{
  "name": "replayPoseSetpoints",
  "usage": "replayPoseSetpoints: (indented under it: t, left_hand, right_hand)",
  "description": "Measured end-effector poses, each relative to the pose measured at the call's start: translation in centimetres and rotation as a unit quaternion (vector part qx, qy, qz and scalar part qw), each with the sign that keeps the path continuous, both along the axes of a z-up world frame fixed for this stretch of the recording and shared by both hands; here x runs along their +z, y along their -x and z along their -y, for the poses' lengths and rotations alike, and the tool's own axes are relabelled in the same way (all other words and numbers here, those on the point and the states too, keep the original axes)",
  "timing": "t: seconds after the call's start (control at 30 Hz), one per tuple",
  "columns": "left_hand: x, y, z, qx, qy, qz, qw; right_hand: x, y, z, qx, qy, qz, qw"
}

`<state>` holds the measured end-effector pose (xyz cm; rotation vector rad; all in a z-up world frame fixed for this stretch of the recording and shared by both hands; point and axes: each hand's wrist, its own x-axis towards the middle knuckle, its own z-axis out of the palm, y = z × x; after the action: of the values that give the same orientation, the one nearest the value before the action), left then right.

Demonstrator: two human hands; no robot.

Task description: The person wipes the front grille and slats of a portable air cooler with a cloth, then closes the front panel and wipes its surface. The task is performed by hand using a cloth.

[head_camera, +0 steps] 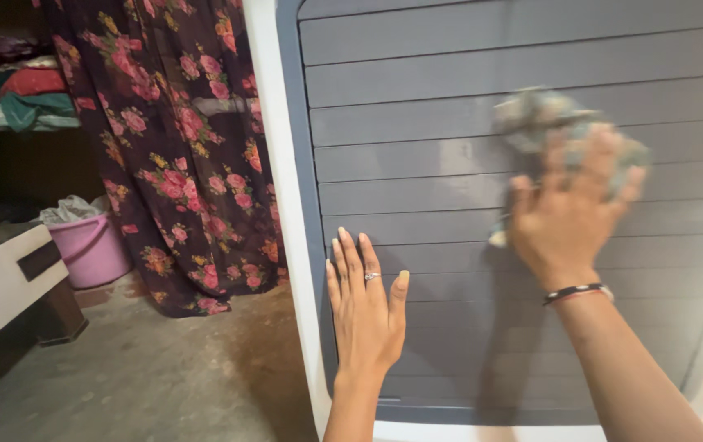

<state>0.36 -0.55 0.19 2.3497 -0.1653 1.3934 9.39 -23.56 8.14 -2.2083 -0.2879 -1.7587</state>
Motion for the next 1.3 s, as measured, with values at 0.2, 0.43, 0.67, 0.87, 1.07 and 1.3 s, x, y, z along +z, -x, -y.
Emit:
replayPoseSetpoints:
  t: [0.2, 0.43, 0.67, 0.87, 1.07, 1.3]
  left_hand:
    - [-0.2, -0.4, 0.7, 0.072, -0.049, 0.016, 0.996]
    - [0.1, -0.8, 1.8, 0.074, -0.014, 0.024, 0.997]
    - [2.0, -2.2, 4.4, 0.127, -0.027, 0.032, 0.991]
    - [2.7, -2.6, 5.4, 0.142, -0.046, 0.035, 0.988]
    - [3.3, -2.4, 5.1, 0.109, -0.058, 0.070, 0.990]
    - [7.2, -1.8, 3.4, 0.071, -0.105, 0.102, 0.987]
  right_hand:
    - [4.3, -0.4, -3.2, -0.039, -0.255, -0.032, 0.966]
    - [5.6, 1.1, -14.0, 0.063, 0.201, 0.099, 0.972]
    - [7.9, -0.3, -9.2, 0.063, 0.264, 0.096, 0.958]
    - [6.2, -1.5, -0.8, 0.000, -0.031, 0.041, 0.999]
    - [10.7, -3.2, 0.0, -0.058, -0.232, 0.008, 0.971]
    - [16.0, -1.2, -12.7, 0.081, 0.204, 0.132, 0.967]
